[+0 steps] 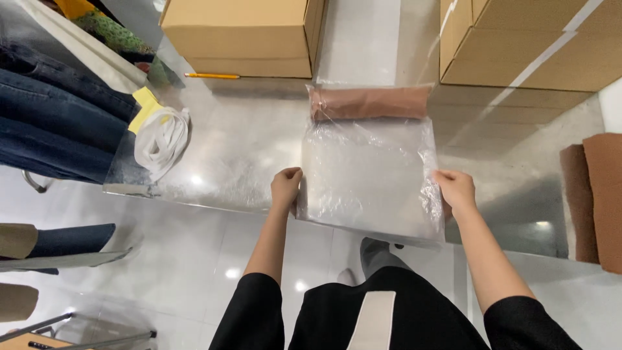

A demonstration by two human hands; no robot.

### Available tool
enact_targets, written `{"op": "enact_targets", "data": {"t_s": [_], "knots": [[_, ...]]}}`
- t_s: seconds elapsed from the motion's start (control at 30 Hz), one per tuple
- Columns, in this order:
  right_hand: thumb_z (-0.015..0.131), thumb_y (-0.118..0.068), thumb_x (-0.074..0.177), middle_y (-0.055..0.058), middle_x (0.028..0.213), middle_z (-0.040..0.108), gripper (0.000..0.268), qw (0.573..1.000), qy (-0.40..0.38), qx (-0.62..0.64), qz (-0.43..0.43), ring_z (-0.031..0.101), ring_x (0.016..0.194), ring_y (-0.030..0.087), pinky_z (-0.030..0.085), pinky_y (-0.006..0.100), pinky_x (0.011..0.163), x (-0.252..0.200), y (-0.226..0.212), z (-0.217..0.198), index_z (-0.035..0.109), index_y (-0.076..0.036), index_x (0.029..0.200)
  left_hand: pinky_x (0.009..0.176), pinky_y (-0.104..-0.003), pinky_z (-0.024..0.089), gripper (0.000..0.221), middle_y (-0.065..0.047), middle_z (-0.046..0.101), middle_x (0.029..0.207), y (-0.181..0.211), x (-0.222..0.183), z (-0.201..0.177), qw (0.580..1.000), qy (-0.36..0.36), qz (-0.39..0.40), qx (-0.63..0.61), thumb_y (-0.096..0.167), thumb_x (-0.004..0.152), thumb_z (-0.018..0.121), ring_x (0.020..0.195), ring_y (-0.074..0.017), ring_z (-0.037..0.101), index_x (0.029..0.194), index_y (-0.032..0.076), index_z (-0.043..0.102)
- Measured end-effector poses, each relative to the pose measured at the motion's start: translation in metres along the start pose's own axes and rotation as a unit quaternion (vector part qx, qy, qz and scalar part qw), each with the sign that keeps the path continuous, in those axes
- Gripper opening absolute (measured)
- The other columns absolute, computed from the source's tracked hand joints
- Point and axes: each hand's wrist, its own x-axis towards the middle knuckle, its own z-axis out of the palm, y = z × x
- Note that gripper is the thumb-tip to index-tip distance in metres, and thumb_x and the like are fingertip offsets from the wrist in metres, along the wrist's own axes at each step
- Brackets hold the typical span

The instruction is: The person writes on a yellow sticky note attached to a cardboard box using a pencil, then places the box aside. They wrap a folded brown garment in a clear plastic bag and place it into an empty cardboard box, closing the flaps.

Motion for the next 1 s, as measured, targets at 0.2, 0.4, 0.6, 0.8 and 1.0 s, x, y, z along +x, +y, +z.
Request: {"op": "enact_targets", "data": {"t_s": [0.2, 0.4, 0.6, 0.8, 1.0], "knots": [[0.082, -0.058, 0.092, -0.001, 0.112, 0.081, 0.037, 0.999, -0.020, -0.026, 0.023, 0.072, 0.114, 0.030, 0.057, 0.040, 0.091, 0.002, -0.003, -0.005, 0.084, -0.029, 0.114, 0.098, -0.050, 0.059, 0.033, -0.002, 0.081, 0.115, 0.048, -0.018, -0.011, 0.997, -0.010, -0.053, 0.052, 0.043, 0.094, 0.074, 0.117, -0.0318, 0.074, 0.119, 0.023, 0.083], [0.081, -0.031, 0.100, 0.015, 0.105, 0.076, 0.031, 0.987, -0.057, 0.148, -0.003, 0.060, 0.080, 0.018, 0.040, 0.026, 0.062, -0.031, -0.037, -0.038, 0.079, -0.006, 0.120, 0.067, -0.035, 0.060, 0.026, -0.005, 0.082, 0.094, 0.006, 0.017, -0.005, 0.999, -0.018, -0.005, -0.039, 0.037, 0.093, 0.082, 0.070, -0.0203, 0.075, 0.108, 0.016, 0.085], [0.070, -0.020, 0.106, 0.007, 0.103, 0.070, 0.026, 0.970, -0.122, 0.199, 0.063, 0.048, 0.072, 0.015, 0.036, 0.030, 0.061, -0.038, -0.132, -0.102, 0.077, 0.002, 0.118, 0.057, -0.023, 0.037, 0.019, 0.002, 0.068, 0.103, 0.110, -0.017, -0.063, 0.970, -0.084, -0.042, -0.225, 0.028, 0.096, 0.076, 0.059, -0.0099, 0.047, 0.096, 0.009, 0.074], [0.067, -0.022, 0.108, 0.008, 0.118, 0.077, 0.024, 0.947, -0.148, 0.284, -0.016, 0.077, 0.090, 0.024, 0.054, 0.025, 0.063, 0.037, -0.183, -0.114, 0.070, -0.004, 0.122, 0.068, -0.032, 0.060, 0.027, -0.004, 0.059, 0.108, 0.191, 0.035, -0.068, 0.957, -0.069, 0.017, -0.282, 0.036, 0.097, 0.070, 0.082, -0.0225, 0.078, 0.104, 0.011, 0.064], [0.057, -0.017, 0.114, 0.010, 0.121, 0.071, 0.013, 0.909, -0.138, 0.392, -0.037, 0.074, 0.125, 0.030, 0.064, 0.048, 0.104, 0.072, -0.252, -0.121, 0.063, -0.005, 0.112, 0.075, -0.035, 0.067, 0.023, -0.003, 0.056, 0.105, 0.245, 0.105, -0.051, 0.932, -0.056, 0.007, -0.358, 0.034, 0.104, 0.064, 0.092, -0.0229, 0.075, 0.104, 0.012, 0.060]]}}
